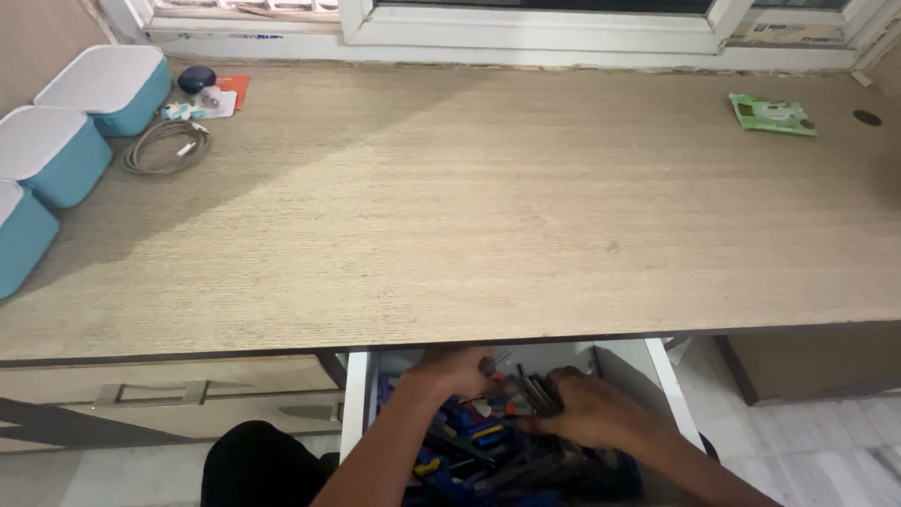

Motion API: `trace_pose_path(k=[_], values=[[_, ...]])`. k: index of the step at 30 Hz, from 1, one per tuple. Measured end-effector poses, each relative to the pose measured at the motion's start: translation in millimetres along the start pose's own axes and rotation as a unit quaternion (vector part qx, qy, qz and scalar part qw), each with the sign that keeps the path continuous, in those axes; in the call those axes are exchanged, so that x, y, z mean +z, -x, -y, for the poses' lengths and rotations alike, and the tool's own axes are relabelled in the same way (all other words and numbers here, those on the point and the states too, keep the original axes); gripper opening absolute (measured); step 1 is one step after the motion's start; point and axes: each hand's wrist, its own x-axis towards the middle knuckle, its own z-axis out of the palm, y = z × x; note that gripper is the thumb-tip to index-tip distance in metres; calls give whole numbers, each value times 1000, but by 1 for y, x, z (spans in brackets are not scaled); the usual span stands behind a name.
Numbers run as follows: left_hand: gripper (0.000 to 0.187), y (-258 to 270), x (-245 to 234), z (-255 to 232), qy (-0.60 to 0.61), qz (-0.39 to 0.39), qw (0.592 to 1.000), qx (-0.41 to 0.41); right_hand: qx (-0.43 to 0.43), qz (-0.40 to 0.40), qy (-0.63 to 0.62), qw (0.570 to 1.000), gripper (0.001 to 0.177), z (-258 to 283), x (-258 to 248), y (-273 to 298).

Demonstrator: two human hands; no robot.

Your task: The person takes several containers from a drawer and places them on a desk, then retrieves a charging cable, small gadgets, and a packet from the drawer, placing them next to the containers.

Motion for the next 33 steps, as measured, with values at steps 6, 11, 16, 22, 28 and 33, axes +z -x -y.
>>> trace_pose_path(k=[6,11,16,22,28,33], values=[[160,6,-4,-3,-23,171,984,45,-11,25,-22,999,80,9,-13,16],[176,28,0,-26,-130,196,969,74,-87,37,35,995,102,-17,-1,10],[172,33,4,-42,-120,177,975,60,-197,-131,84,968,83,-38,33,1],[112,35,-14,-40,-41,90,995,25,-38,-75,57,995,74,-6,-10,19],[70,21,-7,-18,-24,7,1000,6,-87,-85,56,991,59,11,-17,29],[82,29,-13,-14,-22,13,1000,11,-317,-24,31,948,61,12,12,21]])
